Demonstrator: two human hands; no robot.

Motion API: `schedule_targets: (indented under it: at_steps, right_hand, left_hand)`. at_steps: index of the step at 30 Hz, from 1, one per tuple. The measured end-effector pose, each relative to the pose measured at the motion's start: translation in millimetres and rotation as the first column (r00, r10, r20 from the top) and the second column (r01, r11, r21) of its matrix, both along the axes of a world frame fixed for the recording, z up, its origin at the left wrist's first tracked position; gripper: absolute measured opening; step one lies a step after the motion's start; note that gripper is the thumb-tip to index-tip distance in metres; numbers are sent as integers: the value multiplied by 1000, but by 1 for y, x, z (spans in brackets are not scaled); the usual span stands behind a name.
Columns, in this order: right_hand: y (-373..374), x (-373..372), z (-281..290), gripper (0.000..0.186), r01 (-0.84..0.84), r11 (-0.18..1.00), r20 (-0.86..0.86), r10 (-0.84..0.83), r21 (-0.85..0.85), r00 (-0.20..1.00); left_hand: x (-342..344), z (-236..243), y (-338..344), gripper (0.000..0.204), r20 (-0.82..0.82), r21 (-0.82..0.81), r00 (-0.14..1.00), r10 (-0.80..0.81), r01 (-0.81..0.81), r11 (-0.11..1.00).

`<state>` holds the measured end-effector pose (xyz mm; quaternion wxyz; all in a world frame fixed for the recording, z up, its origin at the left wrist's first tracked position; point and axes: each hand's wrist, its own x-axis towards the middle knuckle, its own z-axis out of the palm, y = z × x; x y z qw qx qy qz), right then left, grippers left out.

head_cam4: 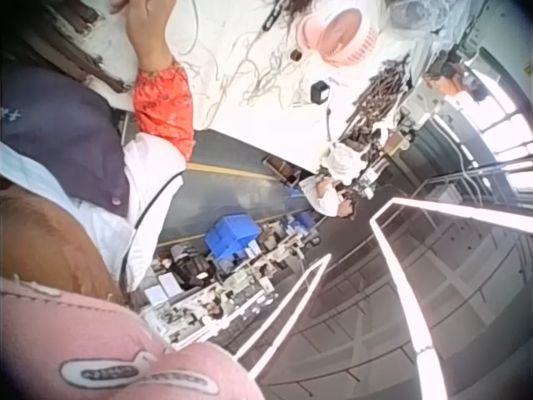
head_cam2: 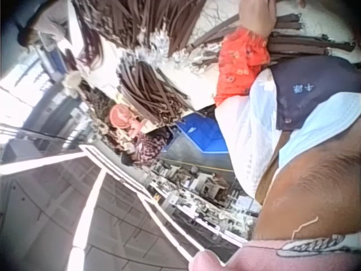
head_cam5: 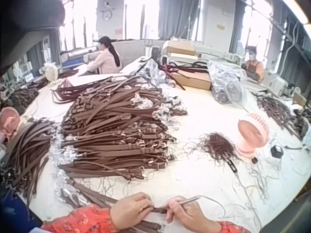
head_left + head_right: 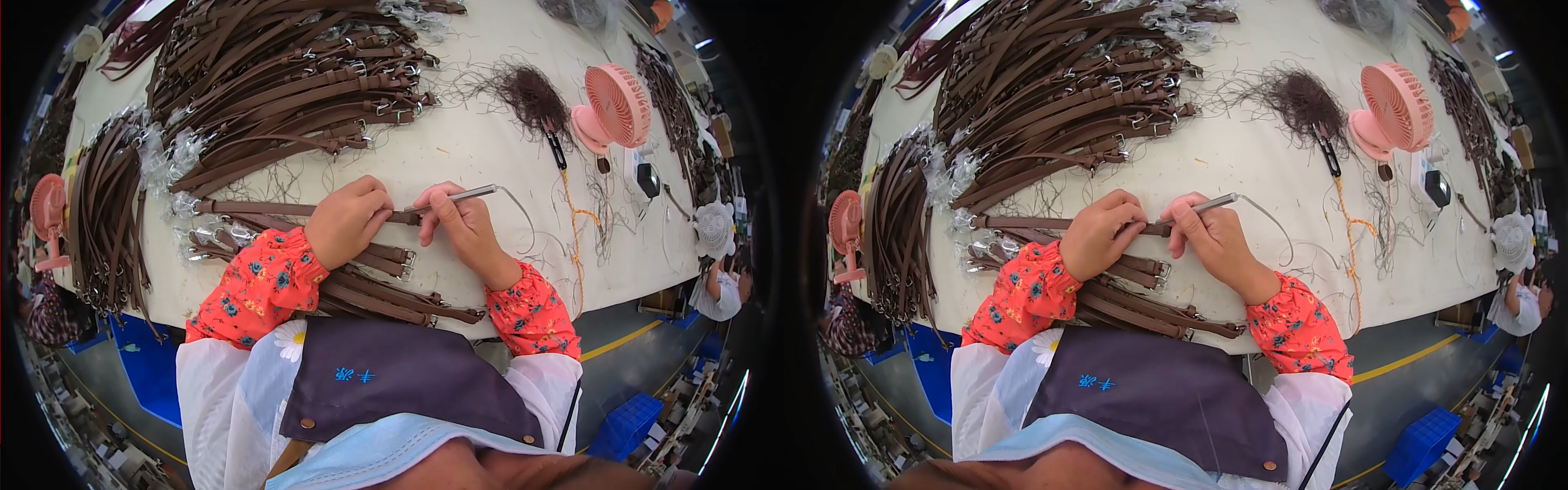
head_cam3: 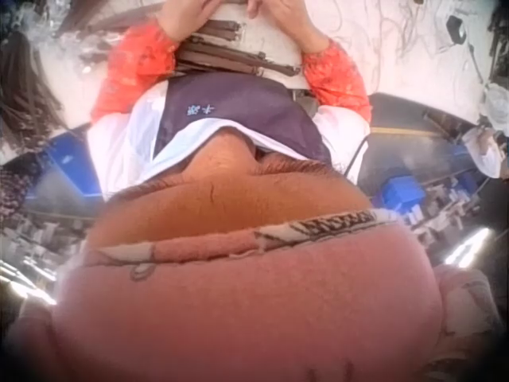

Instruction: Use a precision tooling knife to trim and finish small leather straps with buckles.

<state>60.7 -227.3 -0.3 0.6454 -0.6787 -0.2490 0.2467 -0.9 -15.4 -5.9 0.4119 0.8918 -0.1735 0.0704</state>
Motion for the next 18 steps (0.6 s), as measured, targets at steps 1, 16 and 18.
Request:
schedule_targets:
  at_steps: [1,16,18]
  right_hand:
    - [0,0,0,39,1,1000,-7,-1,8,1000]
    - [1,0,-1,42,-17,1000,-3,17,2,1000]
    - [1,0,-1,42,-19,1000,-6,19,0,1000]
  left_hand:
    - [1,0,-2,11,-10,9,1000,26,-26,1000]
    - [1,4,-2,6,-128,-46,989,73,-80,996]
    - [0,6,-2,6,-137,-53,988,73,-81,995]
